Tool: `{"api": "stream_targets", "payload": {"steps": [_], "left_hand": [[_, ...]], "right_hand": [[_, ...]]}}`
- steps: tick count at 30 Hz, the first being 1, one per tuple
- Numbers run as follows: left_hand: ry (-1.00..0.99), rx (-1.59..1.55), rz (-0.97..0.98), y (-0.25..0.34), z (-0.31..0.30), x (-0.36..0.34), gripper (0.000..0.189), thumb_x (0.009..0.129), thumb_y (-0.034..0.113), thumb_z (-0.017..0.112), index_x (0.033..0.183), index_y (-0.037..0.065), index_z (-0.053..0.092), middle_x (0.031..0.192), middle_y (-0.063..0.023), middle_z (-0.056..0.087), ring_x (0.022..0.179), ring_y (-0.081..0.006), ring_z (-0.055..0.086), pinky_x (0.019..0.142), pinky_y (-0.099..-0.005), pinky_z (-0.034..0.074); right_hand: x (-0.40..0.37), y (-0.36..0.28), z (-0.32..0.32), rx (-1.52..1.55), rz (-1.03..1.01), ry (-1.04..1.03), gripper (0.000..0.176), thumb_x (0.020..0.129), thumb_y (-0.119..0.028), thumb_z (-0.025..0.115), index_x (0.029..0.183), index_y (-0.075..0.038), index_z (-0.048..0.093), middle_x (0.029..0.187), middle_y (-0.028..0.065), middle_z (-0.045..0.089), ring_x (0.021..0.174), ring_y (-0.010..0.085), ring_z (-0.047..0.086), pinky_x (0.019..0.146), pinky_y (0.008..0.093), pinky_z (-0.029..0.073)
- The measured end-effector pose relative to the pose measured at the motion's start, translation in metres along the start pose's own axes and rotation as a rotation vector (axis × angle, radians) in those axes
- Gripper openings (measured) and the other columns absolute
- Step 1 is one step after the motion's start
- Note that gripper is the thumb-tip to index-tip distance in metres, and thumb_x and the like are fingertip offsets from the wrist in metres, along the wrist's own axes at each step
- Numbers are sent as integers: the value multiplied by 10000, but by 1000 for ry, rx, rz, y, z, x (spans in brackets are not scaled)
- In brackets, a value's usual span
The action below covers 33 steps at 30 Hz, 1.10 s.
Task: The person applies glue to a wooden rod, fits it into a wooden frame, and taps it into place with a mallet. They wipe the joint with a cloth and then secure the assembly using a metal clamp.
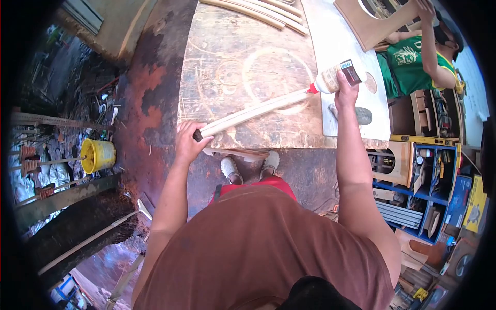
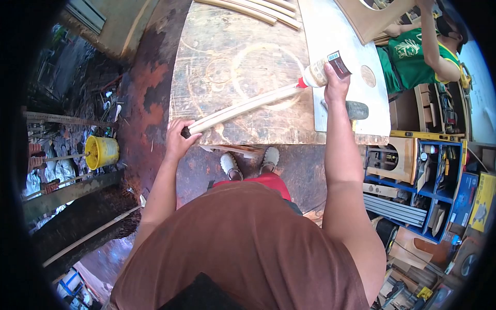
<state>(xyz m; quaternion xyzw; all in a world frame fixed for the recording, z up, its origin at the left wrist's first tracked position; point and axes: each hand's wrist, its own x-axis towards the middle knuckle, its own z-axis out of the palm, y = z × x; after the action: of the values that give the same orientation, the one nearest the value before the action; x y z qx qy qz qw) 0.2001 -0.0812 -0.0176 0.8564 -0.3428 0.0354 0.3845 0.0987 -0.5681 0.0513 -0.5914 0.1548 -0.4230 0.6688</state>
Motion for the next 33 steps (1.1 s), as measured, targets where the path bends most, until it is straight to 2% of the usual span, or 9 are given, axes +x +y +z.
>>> {"api": "stream_targets", "payload": {"steps": [10,13,15,22,27,33], "left_hand": [[-13,-17,-12,1,-3,0,440,602,209,878,966,61,681,925,-95,658,966,-309,599,921,-413,428],[-4,-20,1,-2,-3,0,432,604,214,878,961,67,684,921,-90,658,964,-304,600,929,-414,425],[-20,-42,-15,-3,-1,-1,415,609,234,885,950,111,683,934,-89,648,985,-313,597,964,-430,408],[-11,-37,1,-8,0,-2,409,625,255,879,945,104,673,930,-97,646,988,-316,598,976,-437,400],[18,-12,22,-9,2,-3,421,614,236,878,957,89,681,935,-74,660,972,-293,602,948,-417,421],[9,-13,19,-9,1,-3,419,613,239,879,952,94,680,932,-73,659,972,-292,602,940,-409,424]], "right_hand": [[-29,9,28,59,76,-21,487,827,-44,755,1250,-35,513,1143,70,598,1064,187,589,978,349,465],[-39,16,38,36,48,-54,451,853,-65,734,1245,-39,513,1138,64,597,1064,183,588,969,356,473],[-48,20,47,17,39,-38,402,879,-91,712,1232,-48,524,1116,56,608,1056,179,593,959,360,484],[-79,26,80,174,180,-64,448,856,-80,746,1239,-48,515,1133,59,590,1051,174,577,965,350,468],[-100,32,104,226,256,-41,522,853,-87,749,1304,-64,487,1172,53,580,1097,185,568,1002,368,452],[-101,30,102,236,238,-5,474,852,-91,751,1260,-53,514,1150,55,598,1073,185,585,983,364,474]]}}
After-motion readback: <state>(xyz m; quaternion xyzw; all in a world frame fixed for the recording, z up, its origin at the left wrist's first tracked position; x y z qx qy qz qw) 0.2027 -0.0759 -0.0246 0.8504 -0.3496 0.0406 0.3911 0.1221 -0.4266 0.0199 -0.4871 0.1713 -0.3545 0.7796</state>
